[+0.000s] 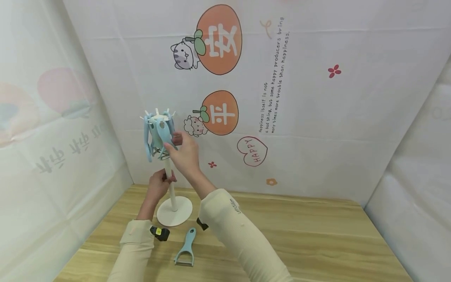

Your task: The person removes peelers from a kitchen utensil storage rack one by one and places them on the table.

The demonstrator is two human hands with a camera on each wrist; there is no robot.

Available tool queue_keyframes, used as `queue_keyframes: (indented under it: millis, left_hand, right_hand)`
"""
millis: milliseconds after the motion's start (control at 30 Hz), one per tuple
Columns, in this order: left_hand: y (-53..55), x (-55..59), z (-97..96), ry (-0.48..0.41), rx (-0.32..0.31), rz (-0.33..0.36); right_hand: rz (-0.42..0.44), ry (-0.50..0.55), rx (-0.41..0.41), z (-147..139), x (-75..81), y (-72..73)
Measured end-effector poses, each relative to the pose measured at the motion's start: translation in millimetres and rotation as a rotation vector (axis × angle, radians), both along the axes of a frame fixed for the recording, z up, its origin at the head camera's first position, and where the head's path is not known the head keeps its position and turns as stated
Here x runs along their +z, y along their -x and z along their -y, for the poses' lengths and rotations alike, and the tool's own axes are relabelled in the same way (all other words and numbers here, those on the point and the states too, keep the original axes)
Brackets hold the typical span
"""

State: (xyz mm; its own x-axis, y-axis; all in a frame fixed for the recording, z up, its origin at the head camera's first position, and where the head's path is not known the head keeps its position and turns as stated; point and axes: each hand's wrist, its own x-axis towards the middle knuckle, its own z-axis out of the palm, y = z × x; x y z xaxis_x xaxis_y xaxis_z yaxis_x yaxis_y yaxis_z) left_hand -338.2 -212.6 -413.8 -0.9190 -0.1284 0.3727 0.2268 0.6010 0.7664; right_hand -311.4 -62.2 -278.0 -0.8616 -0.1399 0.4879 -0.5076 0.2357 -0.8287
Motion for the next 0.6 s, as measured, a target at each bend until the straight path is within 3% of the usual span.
queue_keyframes:
  millis: [600]
  left_hand:
    - [0.1, 1.0, 0.0, 0.004, 0.018, 0.000]
  right_hand:
    - [0.160, 0.015, 0.088, 0, 11.0, -3.6]
